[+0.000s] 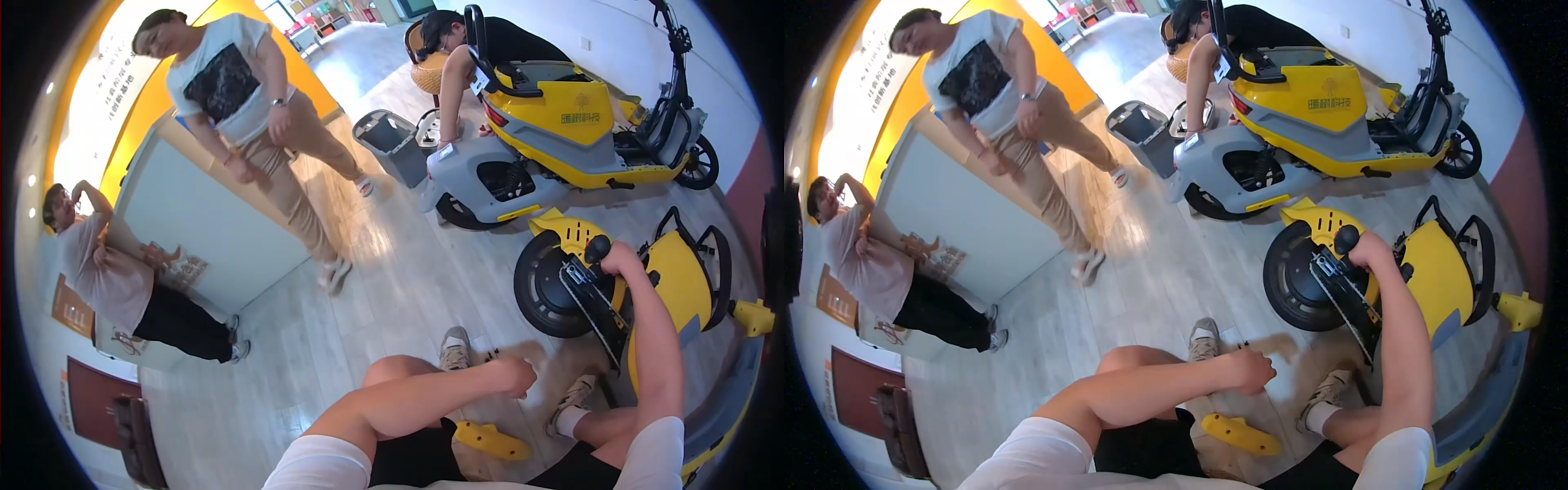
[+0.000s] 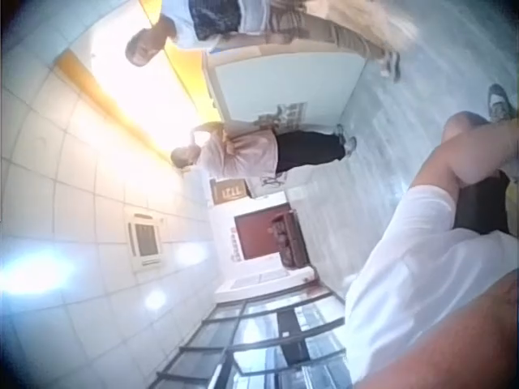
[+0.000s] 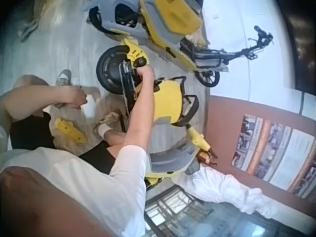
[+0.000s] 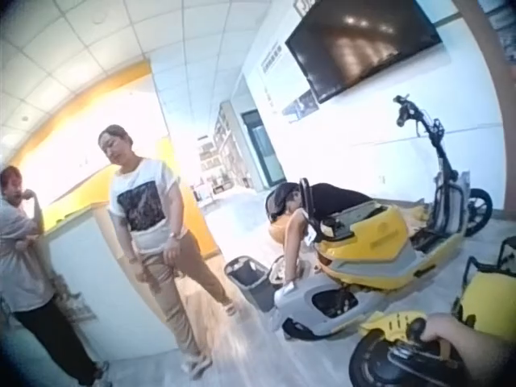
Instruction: Repairing a yellow electric scooter by using an electric screwdriver to remove screws, adjusting the chain, and reinstalling plastic covers.
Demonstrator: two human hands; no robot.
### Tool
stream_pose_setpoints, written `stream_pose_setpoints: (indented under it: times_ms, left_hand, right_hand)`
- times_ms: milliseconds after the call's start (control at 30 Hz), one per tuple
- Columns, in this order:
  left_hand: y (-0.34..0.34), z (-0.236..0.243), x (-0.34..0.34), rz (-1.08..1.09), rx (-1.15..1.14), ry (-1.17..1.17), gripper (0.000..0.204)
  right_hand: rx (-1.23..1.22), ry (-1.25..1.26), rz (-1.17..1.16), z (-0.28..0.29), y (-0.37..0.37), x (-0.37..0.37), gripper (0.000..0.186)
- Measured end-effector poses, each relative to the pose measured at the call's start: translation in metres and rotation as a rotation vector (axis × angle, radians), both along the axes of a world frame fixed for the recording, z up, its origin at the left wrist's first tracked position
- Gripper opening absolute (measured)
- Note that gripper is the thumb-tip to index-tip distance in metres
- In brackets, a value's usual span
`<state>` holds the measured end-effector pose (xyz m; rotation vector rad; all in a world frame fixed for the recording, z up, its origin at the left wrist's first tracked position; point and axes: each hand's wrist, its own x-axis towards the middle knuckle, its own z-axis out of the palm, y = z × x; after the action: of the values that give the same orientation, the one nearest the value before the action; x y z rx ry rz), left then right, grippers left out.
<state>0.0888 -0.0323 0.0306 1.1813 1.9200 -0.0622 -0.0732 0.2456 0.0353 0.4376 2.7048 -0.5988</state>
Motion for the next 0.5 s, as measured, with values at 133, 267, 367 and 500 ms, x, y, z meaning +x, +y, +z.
stream_pose_setpoints:
  times_ms: [133, 267, 367, 500]
  left_hand:
    - [0.017, 0.005, 0.006, -0.066, -0.114, 0.000, 0.044]
    - [0.026, 0.003, 0.022, -0.031, -0.006, 0.061, 0.034]
    - [0.028, -0.006, 0.031, -0.027, 0.118, 0.001, 0.031]
    - [0.024, 0.016, 0.041, -0.076, 0.174, -0.045, 0.032]
  right_hand:
    - [-0.053, -0.232, -0.033, 0.000, -0.004, -0.006, 0.008]
    - [-0.049, -0.265, -0.059, -0.010, 0.001, -0.013, 0.009]
    - [-0.133, -0.242, -0.121, -0.012, 0.017, -0.019, 0.011]
    - [-0.301, -0.218, -0.102, 0.051, 0.017, -0.020, 0.010]
